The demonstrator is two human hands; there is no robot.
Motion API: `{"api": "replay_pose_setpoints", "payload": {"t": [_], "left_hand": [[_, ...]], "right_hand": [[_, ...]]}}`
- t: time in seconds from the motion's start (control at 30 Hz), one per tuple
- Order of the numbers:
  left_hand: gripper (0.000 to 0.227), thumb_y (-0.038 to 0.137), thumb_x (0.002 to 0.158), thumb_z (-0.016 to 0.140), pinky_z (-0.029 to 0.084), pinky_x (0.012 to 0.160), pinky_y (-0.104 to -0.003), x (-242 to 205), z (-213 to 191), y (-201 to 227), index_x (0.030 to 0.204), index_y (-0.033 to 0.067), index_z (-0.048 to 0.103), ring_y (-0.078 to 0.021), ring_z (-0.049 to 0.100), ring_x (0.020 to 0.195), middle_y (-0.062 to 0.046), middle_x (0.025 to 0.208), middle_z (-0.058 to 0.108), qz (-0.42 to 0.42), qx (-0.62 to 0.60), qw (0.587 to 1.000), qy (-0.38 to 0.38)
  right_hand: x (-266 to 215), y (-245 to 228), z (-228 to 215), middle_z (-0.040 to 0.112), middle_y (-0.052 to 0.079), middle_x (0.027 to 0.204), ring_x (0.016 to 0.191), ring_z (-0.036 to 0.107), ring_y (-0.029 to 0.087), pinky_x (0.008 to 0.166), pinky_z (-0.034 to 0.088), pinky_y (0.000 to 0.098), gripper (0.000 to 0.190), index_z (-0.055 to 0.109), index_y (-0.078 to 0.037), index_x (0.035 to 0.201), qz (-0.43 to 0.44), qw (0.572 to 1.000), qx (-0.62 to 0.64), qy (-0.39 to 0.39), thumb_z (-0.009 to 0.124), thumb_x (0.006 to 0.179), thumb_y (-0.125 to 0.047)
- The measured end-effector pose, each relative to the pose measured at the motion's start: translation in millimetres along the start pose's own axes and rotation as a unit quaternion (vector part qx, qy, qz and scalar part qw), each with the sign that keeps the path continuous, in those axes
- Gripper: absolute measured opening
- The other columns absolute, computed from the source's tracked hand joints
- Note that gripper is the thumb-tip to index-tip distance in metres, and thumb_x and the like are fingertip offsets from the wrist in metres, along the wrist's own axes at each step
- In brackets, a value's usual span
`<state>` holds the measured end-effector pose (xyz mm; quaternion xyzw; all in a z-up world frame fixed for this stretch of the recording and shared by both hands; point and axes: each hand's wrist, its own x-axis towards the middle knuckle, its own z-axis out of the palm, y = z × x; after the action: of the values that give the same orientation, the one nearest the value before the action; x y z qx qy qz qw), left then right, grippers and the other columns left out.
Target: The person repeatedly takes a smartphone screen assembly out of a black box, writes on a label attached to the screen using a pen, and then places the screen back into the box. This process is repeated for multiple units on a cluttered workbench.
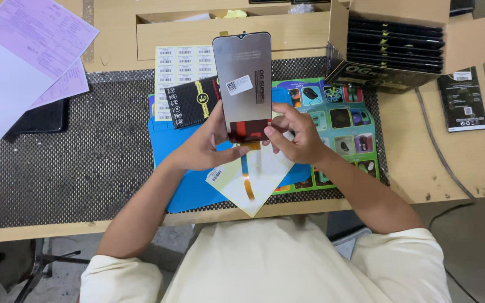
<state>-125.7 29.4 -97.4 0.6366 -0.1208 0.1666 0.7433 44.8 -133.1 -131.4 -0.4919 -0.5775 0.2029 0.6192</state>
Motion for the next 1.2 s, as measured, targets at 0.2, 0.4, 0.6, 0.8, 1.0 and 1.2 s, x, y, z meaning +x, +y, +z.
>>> {"api": "replay_pose_setpoints", "payload": {"t": [0.2,0.4,0.6,0.8,1.0,1.2], "left_hand": [[0.079,-0.011,0.083,0.077,0.06,0.1,-0.047,-1.3,14.2,-8.2,0.151,0.0035,0.039,-0.0276,0.065,0.12,-0.016,0.129,0.063,-0.015,-0.023,0.996,0.084],[0.052,-0.007,0.086,0.077,0.063,0.088,-0.04,-3.9,23.8,-27.9,0.133,-0.0007,0.056,-0.0218,0.07,0.102,-0.014,0.112,0.07,-0.041,0.005,0.989,0.139],[0.032,0.003,0.094,0.072,0.066,0.074,-0.031,-11.5,22.6,-48.4,0.124,-0.002,0.062,-0.0169,0.072,0.08,-0.015,0.099,0.073,-0.093,-0.012,0.979,0.181],[0.02,0.011,0.097,0.071,0.057,0.037,-0.019,-10.4,38.5,-33.6,0.102,-0.0074,0.071,-0.0185,0.074,0.062,-0.017,0.078,0.075,-0.133,-0.023,0.965,0.226],[0.02,0.015,0.097,0.072,0.058,0.044,-0.017,-12.2,43.6,-33.2,0.092,-0.0048,0.075,-0.016,0.075,0.063,-0.017,0.075,0.077,-0.12,-0.019,0.965,0.231],[0.017,0.01,0.099,0.067,0.066,0.066,-0.028,-18.6,35.7,-40.4,0.103,-0.004,0.077,-0.022,0.078,0.076,-0.02,0.086,0.078,-0.087,0.003,0.979,0.186]], "right_hand": [[-8.8,8.7,7.7,0.072,0.017,0.069,0.045,0.067,0.018,0.045,0.056,0.0266,0.042,0.051,0.013,0.136,0.016,0.999,0.028,0.031,0.057,0.098,-0.005],[-3.0,-4.0,12.9,0.073,0.022,0.079,0.048,0.068,0.018,0.045,0.057,0.0261,0.046,0.047,0.009,0.142,0.058,0.993,0.071,0.079,0.054,0.1,-0.009],[-7.6,7.6,13.2,0.073,0.022,0.089,0.052,0.068,0.015,0.045,0.056,0.024,0.047,0.045,0.007,0.144,0.076,0.987,0.083,0.113,0.054,0.103,-0.015],[-16.9,19.8,13.5,0.073,0.024,0.089,0.058,0.071,0.02,0.04,0.057,0.0241,0.045,0.047,0.007,0.142,0.036,0.986,0.08,0.14,0.054,0.102,-0.012],[-16.1,17.9,14.8,0.073,0.022,0.089,0.063,0.072,0.019,0.039,0.057,0.0225,0.045,0.045,0.008,0.143,0.006,0.986,0.072,0.148,0.053,0.102,-0.009],[-14.5,5.1,17.5,0.072,0.023,0.085,0.058,0.071,0.021,0.038,0.059,0.0245,0.045,0.045,0.009,0.142,0.023,0.985,0.09,0.148,0.053,0.102,-0.011]]}}
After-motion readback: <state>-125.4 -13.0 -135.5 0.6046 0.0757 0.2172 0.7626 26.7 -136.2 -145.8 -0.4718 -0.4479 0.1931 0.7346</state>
